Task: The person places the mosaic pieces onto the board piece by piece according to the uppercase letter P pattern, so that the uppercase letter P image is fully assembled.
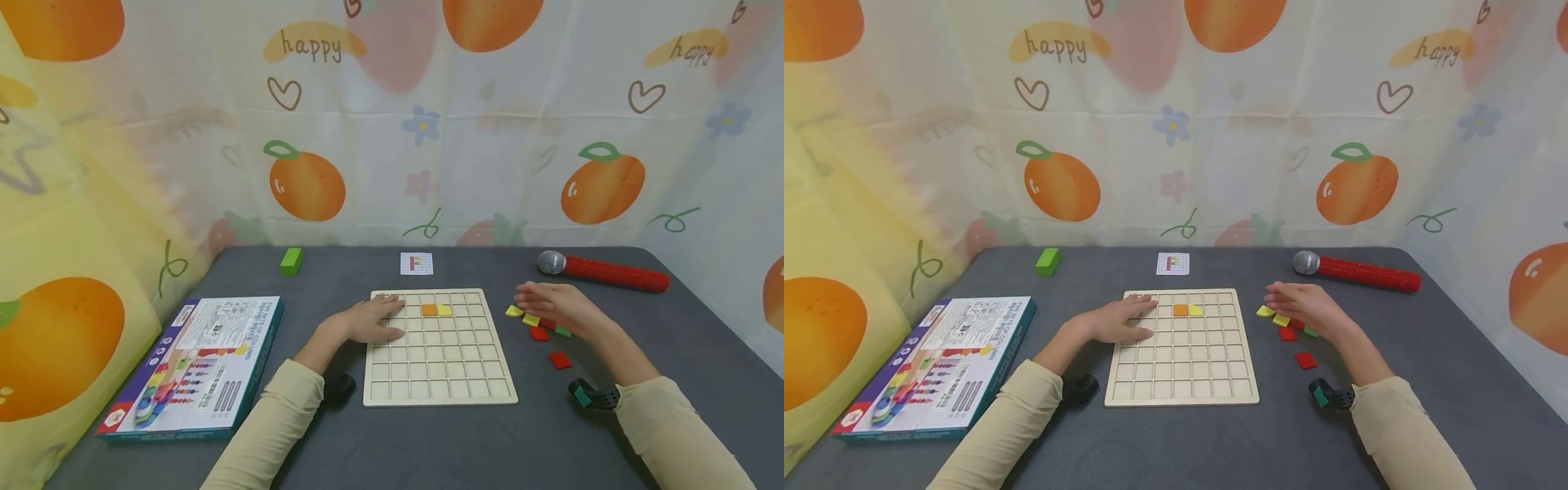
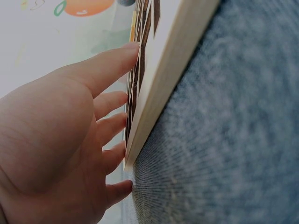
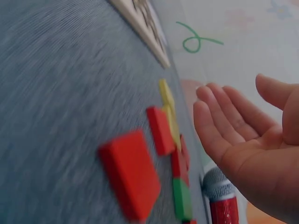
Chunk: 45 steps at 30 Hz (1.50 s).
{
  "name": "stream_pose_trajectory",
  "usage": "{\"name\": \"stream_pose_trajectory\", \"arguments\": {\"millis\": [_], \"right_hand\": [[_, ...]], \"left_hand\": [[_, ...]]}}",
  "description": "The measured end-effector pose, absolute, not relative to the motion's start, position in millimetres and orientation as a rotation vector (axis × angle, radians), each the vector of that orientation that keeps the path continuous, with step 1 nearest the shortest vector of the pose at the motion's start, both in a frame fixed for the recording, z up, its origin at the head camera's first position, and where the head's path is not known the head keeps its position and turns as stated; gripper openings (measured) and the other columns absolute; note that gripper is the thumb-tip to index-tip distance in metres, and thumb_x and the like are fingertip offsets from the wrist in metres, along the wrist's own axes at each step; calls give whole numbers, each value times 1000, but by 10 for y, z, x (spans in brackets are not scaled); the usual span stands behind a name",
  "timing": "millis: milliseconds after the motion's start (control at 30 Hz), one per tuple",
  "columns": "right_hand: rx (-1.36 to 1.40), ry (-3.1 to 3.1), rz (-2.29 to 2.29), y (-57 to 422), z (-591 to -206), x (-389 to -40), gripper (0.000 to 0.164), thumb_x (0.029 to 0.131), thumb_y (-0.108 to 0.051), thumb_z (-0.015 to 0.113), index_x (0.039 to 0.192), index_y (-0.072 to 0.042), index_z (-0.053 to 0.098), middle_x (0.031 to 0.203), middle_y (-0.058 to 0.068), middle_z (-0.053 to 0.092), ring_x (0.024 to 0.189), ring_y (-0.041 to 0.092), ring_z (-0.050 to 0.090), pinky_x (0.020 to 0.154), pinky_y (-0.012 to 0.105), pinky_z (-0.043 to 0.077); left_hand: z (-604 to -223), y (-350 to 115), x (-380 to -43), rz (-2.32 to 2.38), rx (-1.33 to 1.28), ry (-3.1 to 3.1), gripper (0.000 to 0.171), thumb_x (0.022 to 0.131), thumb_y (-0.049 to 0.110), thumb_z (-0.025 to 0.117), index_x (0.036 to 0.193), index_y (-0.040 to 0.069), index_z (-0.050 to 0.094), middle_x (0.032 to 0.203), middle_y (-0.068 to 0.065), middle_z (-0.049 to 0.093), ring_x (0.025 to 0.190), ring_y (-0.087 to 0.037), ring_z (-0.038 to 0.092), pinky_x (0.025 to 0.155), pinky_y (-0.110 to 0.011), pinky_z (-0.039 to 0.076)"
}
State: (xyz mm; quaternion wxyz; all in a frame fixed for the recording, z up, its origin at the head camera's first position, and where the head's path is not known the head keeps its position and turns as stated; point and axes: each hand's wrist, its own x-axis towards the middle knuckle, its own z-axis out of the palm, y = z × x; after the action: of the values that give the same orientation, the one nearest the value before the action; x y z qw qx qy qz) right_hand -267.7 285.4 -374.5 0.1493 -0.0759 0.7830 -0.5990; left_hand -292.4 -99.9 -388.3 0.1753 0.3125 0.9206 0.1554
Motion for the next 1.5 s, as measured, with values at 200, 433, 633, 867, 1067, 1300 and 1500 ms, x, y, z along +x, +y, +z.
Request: {"name": "stream_pose_trajectory", "arguments": {"millis": [200,433,633,867,1067,1300,1500], "right_hand": [[-220,2302,-1679,2966,-3761,-2552,60,103,-32,45,140,14,34,130,27,51,106,11,60,92,29,46],[-244,2290,-1649,3106,-3807,-2394,57,101,-28,50,137,15,39,125,23,57,106,12,62,90,26,47],[-274,2298,-1585,3203,-3873,-2327,56,101,-27,50,136,14,40,126,23,56,108,12,60,90,26,47],[-300,2337,-1491,3250,-3887,-2240,52,99,-23,55,134,13,44,129,24,54,108,16,61,90,29,48],[-390,2387,-1367,3295,-3877,-2184,48,92,-20,65,129,8,53,125,21,58,105,8,60,85,25,49],[-603,2356,-1331,3341,-3897,-2156,49,87,-10,70,126,12,52,120,27,57,103,5,60,84,22,49],[-783,2277,-1356,3365,-3917,-2130,49,86,-3,69,125,18,48,122,36,51,108,1,57,86,21,48]], "left_hand": [[-3897,-995,-2928,436,882,2613,69,97,43,52,152,11,25,157,-9,18,144,-28,9,111,-54,12],[-3893,-990,-2942,439,891,2611,70,97,43,52,152,11,25,157,-9,18,144,-29,9,111,-52,12],[-3891,-1007,-2961,424,891,2622,69,97,43,53,152,11,25,156,-9,19,143,-30,10,111,-52,14],[-3912,-1019,-2953,425,891,2622,69,96,43,52,152,10,26,156,-10,20,143,-31,12,111,-52,15],[-3894,-1015,-2937,431,894,2623,69,97,42,53,152,10,26,156,-10,20,143,-32,12,111,-52,15],[-3886,-1017,-2939,431,905,2616,69,97,41,53,151,9,26,156,-11,19,143,-32,12,111,-52,16],[-3896,-992,-2942,408,894,2626,69,97,42,53,152,10,26,156,-10,20,143,-31,12,111,-52,15]]}}
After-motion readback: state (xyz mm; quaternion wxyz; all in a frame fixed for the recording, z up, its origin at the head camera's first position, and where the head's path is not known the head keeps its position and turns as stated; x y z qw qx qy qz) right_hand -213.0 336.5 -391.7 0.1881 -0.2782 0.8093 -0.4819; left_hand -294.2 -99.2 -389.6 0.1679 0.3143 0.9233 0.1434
